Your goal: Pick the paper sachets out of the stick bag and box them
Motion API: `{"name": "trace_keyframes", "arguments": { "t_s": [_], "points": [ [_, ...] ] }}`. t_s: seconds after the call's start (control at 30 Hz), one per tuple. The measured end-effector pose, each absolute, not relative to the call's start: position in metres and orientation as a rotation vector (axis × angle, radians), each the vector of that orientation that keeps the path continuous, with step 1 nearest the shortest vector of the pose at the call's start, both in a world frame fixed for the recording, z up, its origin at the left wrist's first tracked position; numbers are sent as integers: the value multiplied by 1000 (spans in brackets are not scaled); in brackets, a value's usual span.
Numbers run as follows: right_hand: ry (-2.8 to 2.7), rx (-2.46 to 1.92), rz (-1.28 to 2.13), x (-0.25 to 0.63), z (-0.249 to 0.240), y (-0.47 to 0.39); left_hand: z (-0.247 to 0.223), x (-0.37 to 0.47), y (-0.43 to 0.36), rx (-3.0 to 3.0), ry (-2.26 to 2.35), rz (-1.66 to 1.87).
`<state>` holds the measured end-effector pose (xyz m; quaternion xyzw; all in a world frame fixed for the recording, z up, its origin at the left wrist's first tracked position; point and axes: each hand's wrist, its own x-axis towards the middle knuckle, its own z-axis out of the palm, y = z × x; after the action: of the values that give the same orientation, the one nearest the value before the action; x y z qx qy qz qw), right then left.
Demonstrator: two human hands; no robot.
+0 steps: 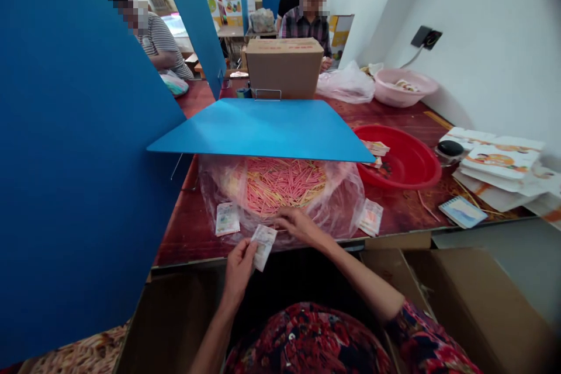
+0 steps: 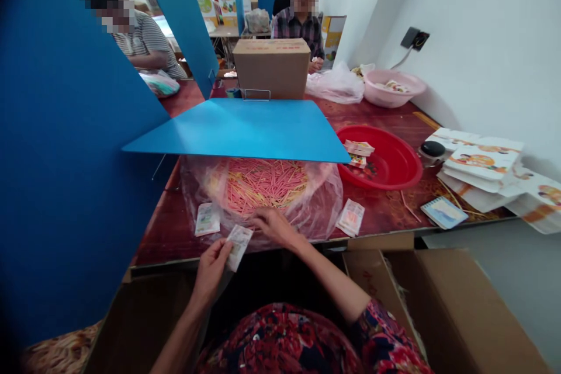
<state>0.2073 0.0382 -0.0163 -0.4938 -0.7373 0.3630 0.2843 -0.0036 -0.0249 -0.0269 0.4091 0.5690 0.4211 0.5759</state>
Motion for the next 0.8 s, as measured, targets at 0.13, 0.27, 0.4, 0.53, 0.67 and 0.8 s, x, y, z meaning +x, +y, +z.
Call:
{"name": "trace_keyframes", "arguments": {
  "t_s": [0.13, 0.27, 0.4, 0.53, 0.67, 0.8],
  "points": [
    [-2175, -1916, 66, 256, 0, 83, -23, -8, -19, 955, 1386, 1041],
    [-2410, -1988, -274, 289, -4, 111, -25, -5, -13, 969, 1381, 1085],
    [-2533, -1819, -398, 302, -22, 115, -31, 3, -12, 973, 1354, 1094],
    [-2479, -1802, -404, 305, -32, 114, -34, 9, -11, 902, 1309, 1115],
    [-2416, -1796, -434, 305, -38, 115, -29, 16, -3, 784, 1259, 1144],
    [-2314, -1736, -600, 305, -51, 117, -20, 24, 5, 734, 1220, 1173]
  ]
}}
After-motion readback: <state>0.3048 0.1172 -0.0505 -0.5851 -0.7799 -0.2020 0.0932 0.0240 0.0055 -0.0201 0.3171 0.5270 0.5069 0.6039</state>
